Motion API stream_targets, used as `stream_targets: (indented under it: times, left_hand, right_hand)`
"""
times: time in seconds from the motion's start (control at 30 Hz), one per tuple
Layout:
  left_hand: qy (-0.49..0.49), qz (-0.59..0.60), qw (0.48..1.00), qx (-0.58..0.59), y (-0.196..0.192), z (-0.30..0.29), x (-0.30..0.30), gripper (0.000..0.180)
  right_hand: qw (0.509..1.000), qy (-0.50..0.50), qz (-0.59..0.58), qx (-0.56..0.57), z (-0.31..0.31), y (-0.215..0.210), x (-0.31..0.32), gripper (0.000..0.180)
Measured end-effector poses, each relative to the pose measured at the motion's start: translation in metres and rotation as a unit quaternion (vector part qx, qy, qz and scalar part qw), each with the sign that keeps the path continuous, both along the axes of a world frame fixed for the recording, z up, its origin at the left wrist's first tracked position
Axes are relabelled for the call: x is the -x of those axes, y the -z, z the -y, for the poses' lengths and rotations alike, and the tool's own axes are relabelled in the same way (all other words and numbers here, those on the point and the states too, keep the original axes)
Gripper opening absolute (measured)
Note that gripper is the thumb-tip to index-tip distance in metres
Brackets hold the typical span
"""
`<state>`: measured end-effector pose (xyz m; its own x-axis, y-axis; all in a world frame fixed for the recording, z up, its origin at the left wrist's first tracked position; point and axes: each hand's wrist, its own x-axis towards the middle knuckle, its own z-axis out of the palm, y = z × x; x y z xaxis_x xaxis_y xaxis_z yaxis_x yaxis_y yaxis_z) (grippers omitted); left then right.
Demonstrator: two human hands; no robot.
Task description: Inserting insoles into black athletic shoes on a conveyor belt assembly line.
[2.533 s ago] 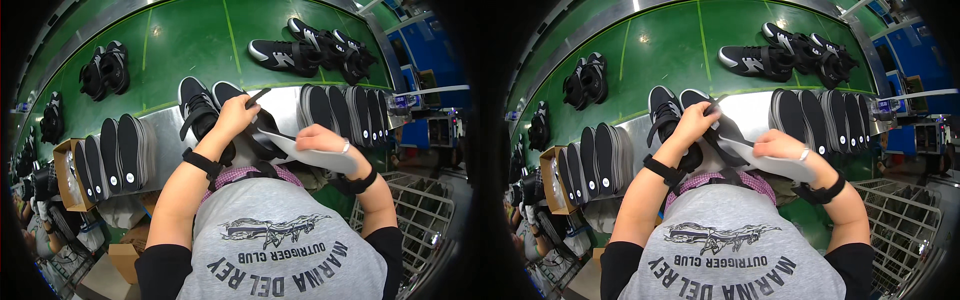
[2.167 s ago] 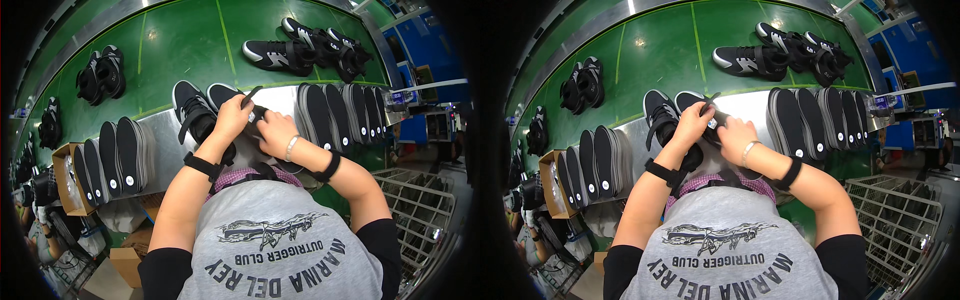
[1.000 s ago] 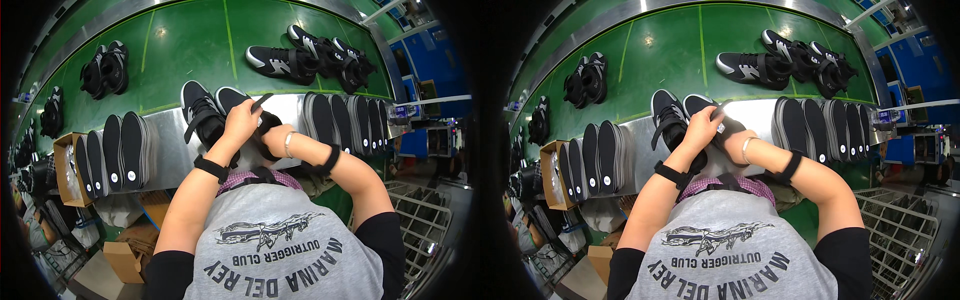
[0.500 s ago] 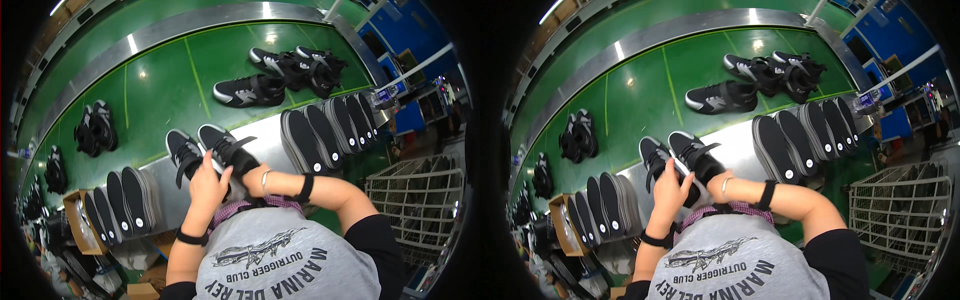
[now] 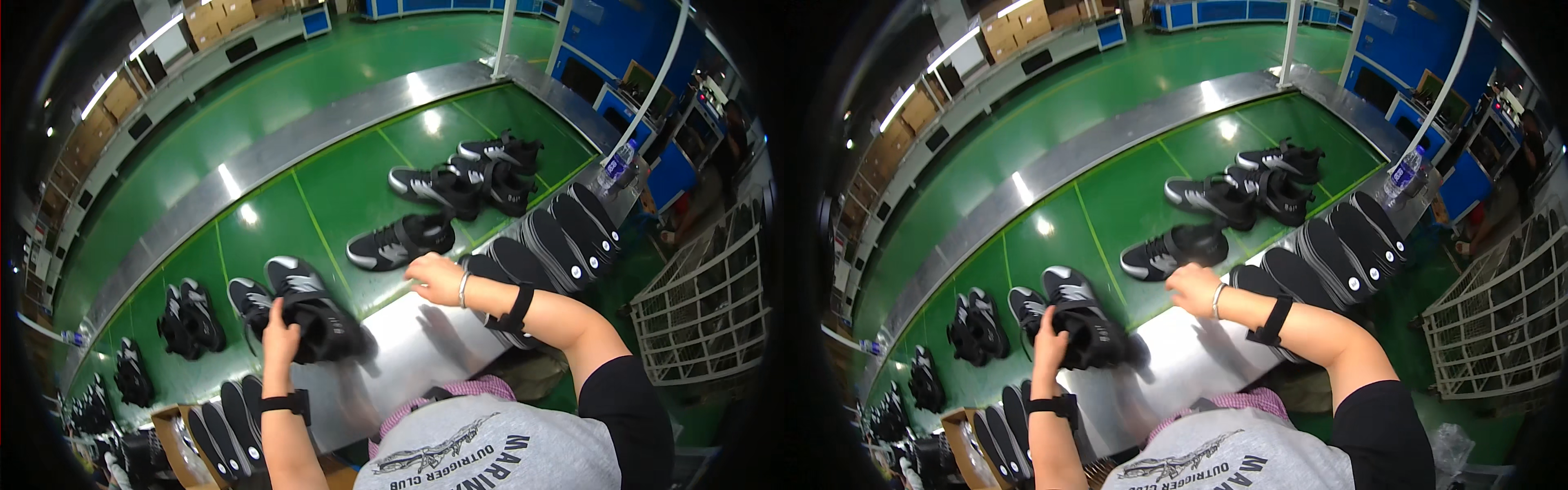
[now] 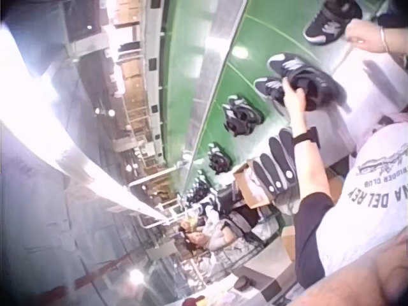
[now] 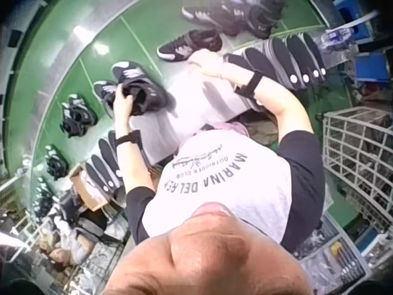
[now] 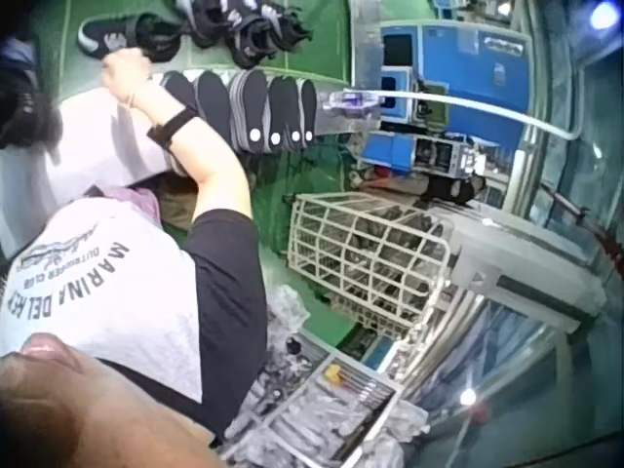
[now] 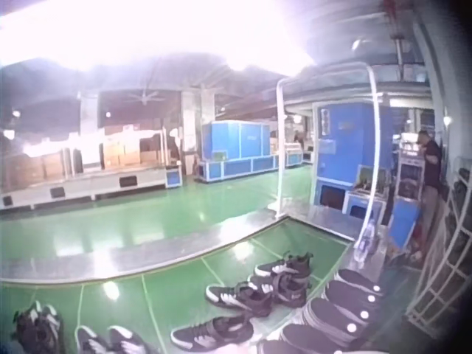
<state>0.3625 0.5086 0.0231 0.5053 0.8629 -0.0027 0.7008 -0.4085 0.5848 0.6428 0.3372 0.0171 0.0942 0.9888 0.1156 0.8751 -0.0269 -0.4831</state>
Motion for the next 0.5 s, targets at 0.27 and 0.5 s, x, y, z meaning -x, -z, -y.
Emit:
stream_targets:
  times: [0.27,0.5]
  left_hand:
    - [-0.016,0.175,0.979,-0.107,0.048,-0.027,0.008,0.037]
    - [0.078,-0.321,0.943,0.047,0.070,0.109,0.018,0.096]
  right_hand:
    - [0.934,0.187,0.257,0.161,-0.024,0.037,-0.099,0.036]
    - [0.928,0.153,0.293,0.172,-0.067,0.023,-0.111,0.024]
